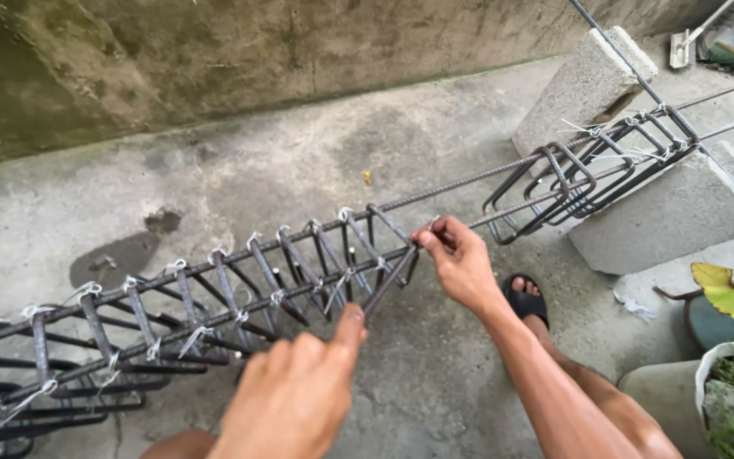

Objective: Tying steel rebar together with wire using a manual twisting tool to create a reinforcement cage.

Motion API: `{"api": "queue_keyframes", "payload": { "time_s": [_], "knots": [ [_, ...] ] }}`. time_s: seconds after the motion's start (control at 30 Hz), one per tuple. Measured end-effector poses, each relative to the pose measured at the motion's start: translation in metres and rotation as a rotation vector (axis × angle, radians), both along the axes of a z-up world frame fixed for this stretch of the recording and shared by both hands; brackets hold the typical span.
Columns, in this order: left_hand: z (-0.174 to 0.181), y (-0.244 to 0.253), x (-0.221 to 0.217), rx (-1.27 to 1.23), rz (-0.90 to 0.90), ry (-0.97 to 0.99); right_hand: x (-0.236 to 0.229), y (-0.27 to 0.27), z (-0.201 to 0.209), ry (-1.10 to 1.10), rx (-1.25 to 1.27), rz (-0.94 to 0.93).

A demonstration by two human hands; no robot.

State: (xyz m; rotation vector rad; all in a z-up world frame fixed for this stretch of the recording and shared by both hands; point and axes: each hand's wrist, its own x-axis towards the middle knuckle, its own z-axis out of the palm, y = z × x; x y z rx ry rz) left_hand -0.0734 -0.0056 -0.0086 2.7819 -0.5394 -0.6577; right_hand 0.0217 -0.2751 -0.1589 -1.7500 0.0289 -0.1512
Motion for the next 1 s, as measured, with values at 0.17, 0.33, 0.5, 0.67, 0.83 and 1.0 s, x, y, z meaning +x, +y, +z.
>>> {"api": "queue_keyframes", "payload": {
  "time_s": [0.17, 0.33, 0.5, 0.67, 0.83, 1.0],
  "knots": [
    [-0.082, -0.034, -0.051, 0.076, 0.001, -0.506, 0.01, 0.007, 0.004, 0.023, -0.062, -0.054],
    [-0.097, -0.036, -0.054, 0.109, -0.065, -0.594, 0.014, 0.013, -0.006, -0.01, -0.152, -0.1],
    [0.033, -0.012, 0.013, 0.082, 0.126, 0.113, 0.013, 0.007, 0.008, -0.039, -0.213, -0.007],
    [0.122, -0.02, 0.058, 0.083, 0.189, 0.229, 0.013, 0.011, 0.015, -0.061, -0.327, 0.031],
    [0.135, -0.037, 0.069, 0.142, 0.155, 0.228, 0.012, 0.012, 0.022, 0.008, -0.359, 0.002],
    [0.067, -0.035, 0.028, 0.077, 0.06, 0.1, 0.014, 0.017, 0.027, 0.102, -0.438, -0.084]
  ]
}}
